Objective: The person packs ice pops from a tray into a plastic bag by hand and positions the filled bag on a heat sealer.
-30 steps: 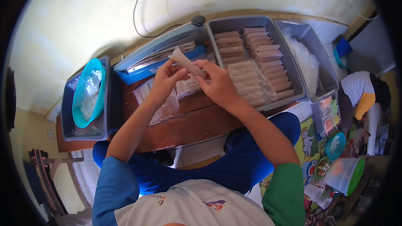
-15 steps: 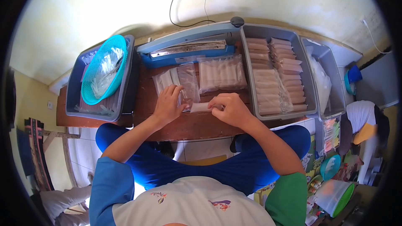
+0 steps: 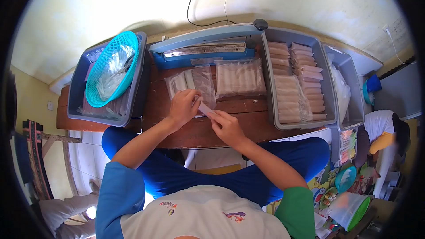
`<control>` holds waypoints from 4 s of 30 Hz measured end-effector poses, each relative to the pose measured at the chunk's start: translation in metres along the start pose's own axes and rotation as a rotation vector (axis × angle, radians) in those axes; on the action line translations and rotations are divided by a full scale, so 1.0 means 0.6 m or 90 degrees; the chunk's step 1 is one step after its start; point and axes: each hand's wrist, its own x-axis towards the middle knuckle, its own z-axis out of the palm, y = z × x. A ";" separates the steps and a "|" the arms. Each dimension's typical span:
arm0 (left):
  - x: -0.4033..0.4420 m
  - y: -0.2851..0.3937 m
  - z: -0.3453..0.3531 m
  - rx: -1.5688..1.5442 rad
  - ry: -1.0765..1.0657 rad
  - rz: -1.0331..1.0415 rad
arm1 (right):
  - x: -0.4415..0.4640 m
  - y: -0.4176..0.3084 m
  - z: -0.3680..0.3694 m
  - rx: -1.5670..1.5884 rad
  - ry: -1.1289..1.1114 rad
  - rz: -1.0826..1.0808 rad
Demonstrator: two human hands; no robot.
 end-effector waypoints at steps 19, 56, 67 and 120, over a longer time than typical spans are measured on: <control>0.008 -0.009 -0.008 0.000 0.049 0.066 | 0.078 0.085 0.133 -0.134 0.026 0.027; -0.003 -0.016 -0.004 -0.048 -0.032 0.026 | 0.203 0.109 0.051 -0.470 -0.331 -0.097; -0.005 -0.019 0.005 -0.045 -0.039 0.040 | 0.204 0.097 0.057 -0.510 -0.363 -0.073; 0.423 0.223 0.273 0.270 -0.317 0.199 | 0.161 0.292 -0.392 -0.354 0.058 0.287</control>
